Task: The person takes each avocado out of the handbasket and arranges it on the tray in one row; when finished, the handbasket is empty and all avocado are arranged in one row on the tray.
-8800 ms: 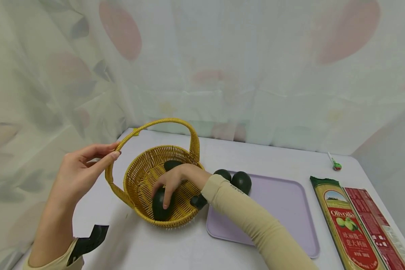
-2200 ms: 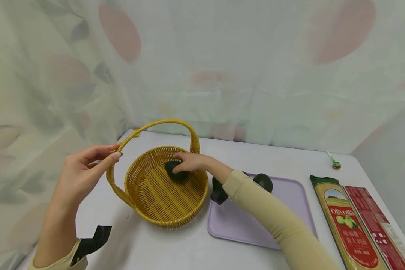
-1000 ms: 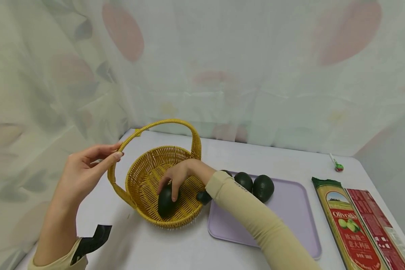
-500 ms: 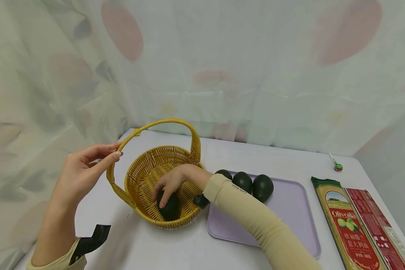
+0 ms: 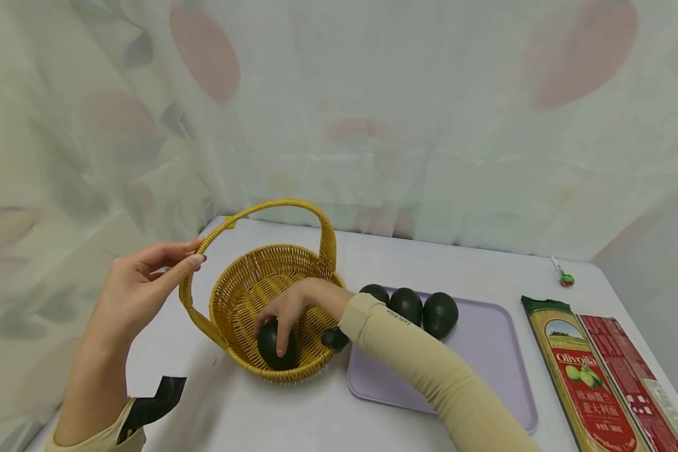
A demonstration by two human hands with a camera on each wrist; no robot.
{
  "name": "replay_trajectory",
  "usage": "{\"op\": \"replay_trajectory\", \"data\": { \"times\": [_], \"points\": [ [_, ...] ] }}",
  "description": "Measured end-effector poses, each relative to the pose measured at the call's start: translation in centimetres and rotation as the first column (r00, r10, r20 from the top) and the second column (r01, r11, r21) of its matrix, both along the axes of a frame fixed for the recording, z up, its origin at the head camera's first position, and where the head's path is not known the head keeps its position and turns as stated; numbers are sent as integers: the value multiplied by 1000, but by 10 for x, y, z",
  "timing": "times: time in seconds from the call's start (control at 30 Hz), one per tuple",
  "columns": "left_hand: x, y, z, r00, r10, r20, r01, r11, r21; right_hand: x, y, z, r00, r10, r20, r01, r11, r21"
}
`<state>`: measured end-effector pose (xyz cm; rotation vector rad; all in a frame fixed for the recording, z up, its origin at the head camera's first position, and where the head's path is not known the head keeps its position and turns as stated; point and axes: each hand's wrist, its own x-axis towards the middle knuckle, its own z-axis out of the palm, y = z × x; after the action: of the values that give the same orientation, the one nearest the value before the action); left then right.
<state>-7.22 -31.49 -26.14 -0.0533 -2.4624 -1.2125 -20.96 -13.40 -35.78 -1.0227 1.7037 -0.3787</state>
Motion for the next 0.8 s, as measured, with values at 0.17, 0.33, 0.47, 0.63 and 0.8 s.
{"op": "replay_trajectory", "data": {
  "times": [0.17,0.33,0.47,0.63,0.8],
  "points": [
    [0,0,0,1000,-4,2,4,1000,7,-2,3,0,1000,3,19,-3,1000,-10],
    [0,0,0,1000,-8,-1,8,1000,-2,-5,9,3,1000,-6,25,7,1000,-24],
    [0,0,0,1000,-12,-8,12,1000,-1,-10,16,8,1000,-14,15,15,998,-58],
    [0,-1,1,1000,-7,-4,7,1000,2,-16,29,16,1000,-17,10,18,994,-105],
    [1,-2,1,1000,8,13,-8,1000,-1,-23,46,26,1000,-17,5,18,989,-149]
  ]
}}
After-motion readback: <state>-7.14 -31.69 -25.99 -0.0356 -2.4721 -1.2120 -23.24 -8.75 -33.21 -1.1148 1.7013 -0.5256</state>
